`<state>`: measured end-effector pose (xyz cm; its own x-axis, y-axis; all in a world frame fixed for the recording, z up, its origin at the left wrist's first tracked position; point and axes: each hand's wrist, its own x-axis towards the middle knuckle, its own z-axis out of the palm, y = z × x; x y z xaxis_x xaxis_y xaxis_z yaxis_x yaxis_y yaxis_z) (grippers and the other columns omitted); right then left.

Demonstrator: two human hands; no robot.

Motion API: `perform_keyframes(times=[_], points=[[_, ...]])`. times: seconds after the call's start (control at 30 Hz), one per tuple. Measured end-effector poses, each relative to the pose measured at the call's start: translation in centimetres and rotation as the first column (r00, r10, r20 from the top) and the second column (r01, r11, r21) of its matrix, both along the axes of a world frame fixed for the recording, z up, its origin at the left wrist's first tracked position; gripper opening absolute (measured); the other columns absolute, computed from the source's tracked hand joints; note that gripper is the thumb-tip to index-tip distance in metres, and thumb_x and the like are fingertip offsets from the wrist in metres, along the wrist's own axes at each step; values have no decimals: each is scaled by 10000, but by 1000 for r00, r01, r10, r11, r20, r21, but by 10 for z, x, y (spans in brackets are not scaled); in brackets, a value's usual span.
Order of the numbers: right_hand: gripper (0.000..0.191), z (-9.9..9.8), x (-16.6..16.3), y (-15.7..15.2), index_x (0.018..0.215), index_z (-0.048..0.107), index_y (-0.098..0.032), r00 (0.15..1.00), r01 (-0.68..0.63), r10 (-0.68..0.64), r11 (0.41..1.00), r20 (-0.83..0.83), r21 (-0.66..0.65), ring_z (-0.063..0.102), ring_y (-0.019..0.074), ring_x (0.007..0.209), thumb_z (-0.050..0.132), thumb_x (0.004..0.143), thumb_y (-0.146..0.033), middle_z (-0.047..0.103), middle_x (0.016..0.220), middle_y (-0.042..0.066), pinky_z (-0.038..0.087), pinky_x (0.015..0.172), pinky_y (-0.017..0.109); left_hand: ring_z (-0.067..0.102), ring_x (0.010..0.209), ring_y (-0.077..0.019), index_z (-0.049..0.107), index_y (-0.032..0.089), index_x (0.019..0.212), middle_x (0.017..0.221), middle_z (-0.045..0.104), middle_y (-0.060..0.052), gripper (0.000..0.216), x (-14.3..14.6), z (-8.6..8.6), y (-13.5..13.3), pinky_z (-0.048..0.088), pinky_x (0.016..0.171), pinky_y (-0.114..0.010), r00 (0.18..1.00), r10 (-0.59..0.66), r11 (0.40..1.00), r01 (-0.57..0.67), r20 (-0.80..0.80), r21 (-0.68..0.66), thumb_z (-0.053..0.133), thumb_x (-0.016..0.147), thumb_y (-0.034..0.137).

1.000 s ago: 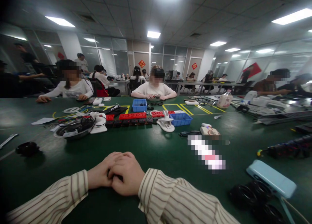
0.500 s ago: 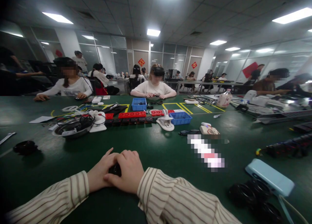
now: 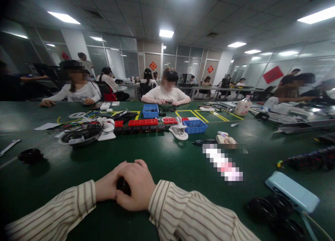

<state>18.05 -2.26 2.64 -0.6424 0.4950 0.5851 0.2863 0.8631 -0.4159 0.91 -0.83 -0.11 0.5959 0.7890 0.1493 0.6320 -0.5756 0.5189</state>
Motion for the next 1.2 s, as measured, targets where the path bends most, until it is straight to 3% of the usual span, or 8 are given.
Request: perform_keyframes(times=[0.17, 0.3, 0.53, 0.77, 0.87, 0.97, 1.07, 1.2], points=[[463, -4, -3, 3, 1000, 481, -178, 984, 177, -175, 984, 42, -33, 486, 205, 877, 588, 679, -495, 553, 945, 59, 320, 814, 354, 415, 1137, -308, 366, 178, 1231, 1222, 474, -118, 838, 0, 4, -3, 88, 1034, -559, 1000, 13, 998, -13, -2, 56, 695, 524, 487], [348, -7, -5, 5, 883, 511, -183, 971, 208, -202, 978, 131, -31, 479, 185, 812, 605, 692, -458, 534, 845, 32, 331, 760, 322, 498, 1014, -254, 499, 195, 1085, 1030, 577, -58, 611, 2, 7, -3, 122, 1047, -514, 1000, -4, 999, 5, -26, 53, 686, 560, 447], [243, -4, -2, 4, 927, 493, -186, 997, -25, 25, 1000, 70, -7, 512, 173, 866, 485, 685, -206, 577, 900, 43, 354, 805, 318, 512, 955, -232, 573, 179, 916, 942, 590, -24, 375, 2, 6, 2, 288, 994, -408, 998, -54, 998, 55, 23, -36, 649, 552, 227], [348, -4, -1, 3, 942, 477, -196, 985, -163, 158, 984, 67, 78, 546, 161, 874, 391, 607, -163, 614, 898, 33, 302, 925, 368, 473, 1055, -258, 558, 205, 1028, 1068, 580, -33, 477, -2, -1, 8, 214, 1034, -418, 994, -111, 993, 110, 0, -46, 666, 571, 287], [301, -2, -1, 1, 944, 487, -191, 996, -82, 79, 993, 43, 82, 515, 184, 892, 445, 653, -256, 598, 924, 43, 303, 902, 380, 483, 1031, -262, 551, 189, 1023, 1052, 569, -50, 497, -1, 0, 5, 299, 991, -412, 994, -98, 995, 99, 46, -21, 685, 569, 343], [363, -3, -2, 1, 935, 508, -164, 993, 105, -108, 992, 43, 65, 480, 199, 837, 522, 689, -430, 568, 901, 66, 336, 792, 364, 491, 996, -276, 512, 167, 1052, 1065, 538, -72, 638, 0, 3, 0, 375, 925, -427, 997, -29, 1000, 30, 67, -10, 721, 505, 420], [382, -4, -4, 2, 881, 529, -160, 965, 238, -241, 970, 102, 40, 460, 186, 783, 546, 704, -499, 542, 836, 52, 330, 733, 340, 475, 1013, -284, 479, 162, 1073, 1073, 527, -81, 691, 2, 5, -3, 279, 986, -489, 999, 12, 999, -14, 41, 46, 718, 502, 467], [329, -5, -5, 4, 841, 545, -175, 954, 238, -238, 971, 181, 21, 475, 167, 769, 608, 696, -463, 537, 811, 25, 325, 706, 307, 501, 967, -253, 527, 172, 926, 969, 561, -56, 472, 3, 6, -3, 187, 1030, -491, 1000, 13, 998, -13, -8, 63, 704, 551, 397]])
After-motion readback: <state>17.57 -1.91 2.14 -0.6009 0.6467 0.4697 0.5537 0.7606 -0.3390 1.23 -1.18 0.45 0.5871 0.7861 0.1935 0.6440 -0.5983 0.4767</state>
